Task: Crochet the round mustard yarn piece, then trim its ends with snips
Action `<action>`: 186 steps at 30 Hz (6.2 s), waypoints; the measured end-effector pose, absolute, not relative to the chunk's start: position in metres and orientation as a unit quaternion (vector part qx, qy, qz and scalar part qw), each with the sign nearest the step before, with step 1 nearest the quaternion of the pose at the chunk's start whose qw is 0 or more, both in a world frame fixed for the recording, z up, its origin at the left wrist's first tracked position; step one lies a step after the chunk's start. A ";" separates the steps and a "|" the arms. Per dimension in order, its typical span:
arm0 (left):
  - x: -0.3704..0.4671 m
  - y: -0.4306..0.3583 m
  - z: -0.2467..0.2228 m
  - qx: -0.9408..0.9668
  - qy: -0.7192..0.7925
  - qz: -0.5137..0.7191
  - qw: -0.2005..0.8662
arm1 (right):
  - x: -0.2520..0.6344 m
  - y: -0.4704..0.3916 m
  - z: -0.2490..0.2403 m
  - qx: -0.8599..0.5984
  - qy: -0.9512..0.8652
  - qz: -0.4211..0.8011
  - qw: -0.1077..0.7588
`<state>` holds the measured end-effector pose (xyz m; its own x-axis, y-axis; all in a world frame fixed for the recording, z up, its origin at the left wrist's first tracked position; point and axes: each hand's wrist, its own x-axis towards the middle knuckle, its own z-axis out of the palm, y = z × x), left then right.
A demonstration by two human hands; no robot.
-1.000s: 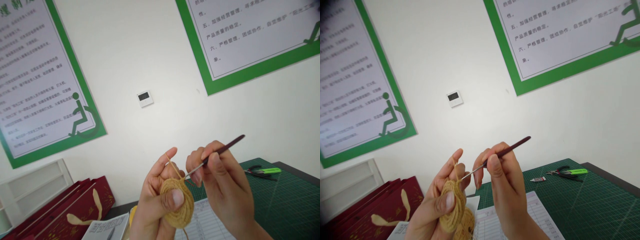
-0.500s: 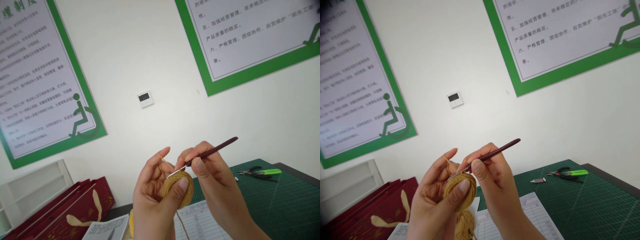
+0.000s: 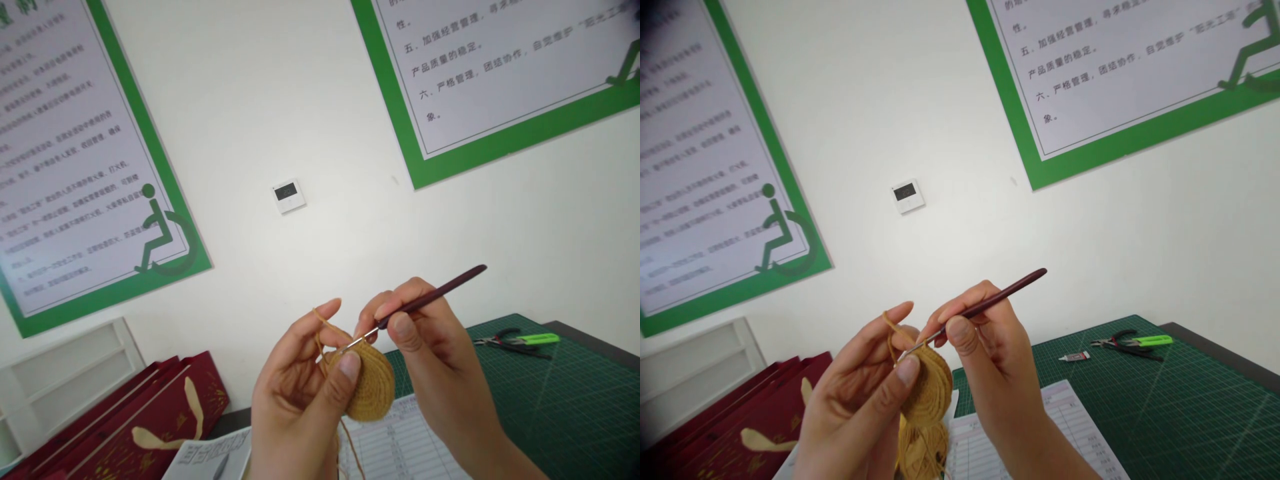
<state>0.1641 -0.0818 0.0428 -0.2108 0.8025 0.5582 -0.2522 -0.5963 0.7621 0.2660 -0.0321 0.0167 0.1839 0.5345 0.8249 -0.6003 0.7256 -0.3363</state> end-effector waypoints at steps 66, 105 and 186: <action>0.172 -0.085 0.042 0.511 0.280 0.739 0.338 | 0.273 -0.025 0.010 -0.065 -0.613 -0.181 0.766; 0.154 -0.085 0.047 0.453 0.211 0.656 0.566 | 0.268 -0.032 0.020 0.103 -0.482 0.508 0.706; 0.159 -0.085 0.042 0.465 0.226 0.727 0.453 | 0.268 -0.020 0.006 0.068 -0.589 0.199 0.780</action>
